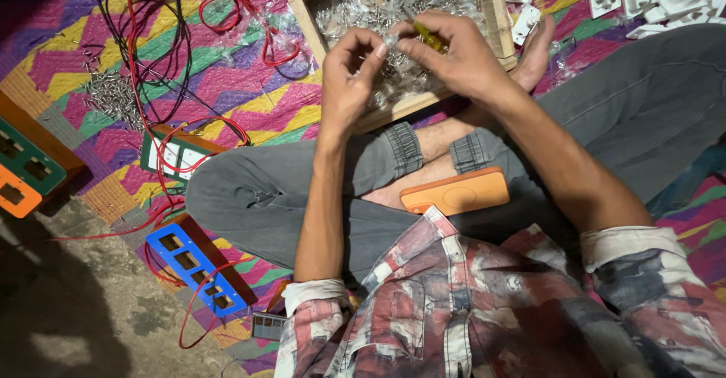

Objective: The person sits cross-legged on a mat on the floor with a wooden tray of small metal fasteners on their lap. They pick the fasteners one at a time by hand, occasionally using a small yellow-handled tool, and place them into a separate pile next to the tray.

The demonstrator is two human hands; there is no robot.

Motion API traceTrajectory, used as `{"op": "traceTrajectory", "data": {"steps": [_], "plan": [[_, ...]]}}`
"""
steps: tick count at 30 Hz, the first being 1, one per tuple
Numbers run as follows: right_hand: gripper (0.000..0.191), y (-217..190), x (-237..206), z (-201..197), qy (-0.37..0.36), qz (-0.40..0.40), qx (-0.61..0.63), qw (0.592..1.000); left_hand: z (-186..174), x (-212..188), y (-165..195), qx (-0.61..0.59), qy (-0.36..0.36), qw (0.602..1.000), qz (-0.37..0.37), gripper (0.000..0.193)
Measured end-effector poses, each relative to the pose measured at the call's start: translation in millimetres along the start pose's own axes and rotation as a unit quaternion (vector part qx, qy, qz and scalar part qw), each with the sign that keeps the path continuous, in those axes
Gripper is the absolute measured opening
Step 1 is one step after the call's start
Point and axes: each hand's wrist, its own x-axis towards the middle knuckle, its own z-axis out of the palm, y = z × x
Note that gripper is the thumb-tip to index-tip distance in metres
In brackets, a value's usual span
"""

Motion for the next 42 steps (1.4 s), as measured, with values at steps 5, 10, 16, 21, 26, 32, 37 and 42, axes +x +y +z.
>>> {"op": "traceTrajectory", "data": {"steps": [5,10,16,21,26,32,37,42], "plan": [[0.024,-5,1,4,0.004,-0.005,0.001,1.000,6,-1,3,0.043,0.013,0.999,0.021,0.004],[0.020,-7,-2,2,0.008,0.011,0.051,0.999,6,1,5,0.049,0.015,0.998,0.037,0.002],[0.020,-10,-1,2,0.033,-0.017,0.021,0.999,12,0,13,0.140,0.046,0.988,0.039,0.002],[0.027,-11,2,6,0.051,0.032,0.059,0.996,16,-2,18,0.170,0.061,0.979,0.095,0.002],[0.016,-4,0,8,0.040,0.058,0.072,0.995,18,-3,21,0.219,0.079,0.962,0.145,0.005],[0.012,1,-2,9,0.048,0.046,0.090,0.994,19,-4,20,0.199,0.080,0.970,0.116,0.005],[0.010,-1,-2,6,0.038,-0.023,0.014,0.999,18,-2,16,0.118,0.050,0.989,0.076,0.009],[0.019,-2,-4,3,0.013,0.060,-0.107,0.992,16,0,11,0.172,0.040,0.984,0.032,0.017]]}}
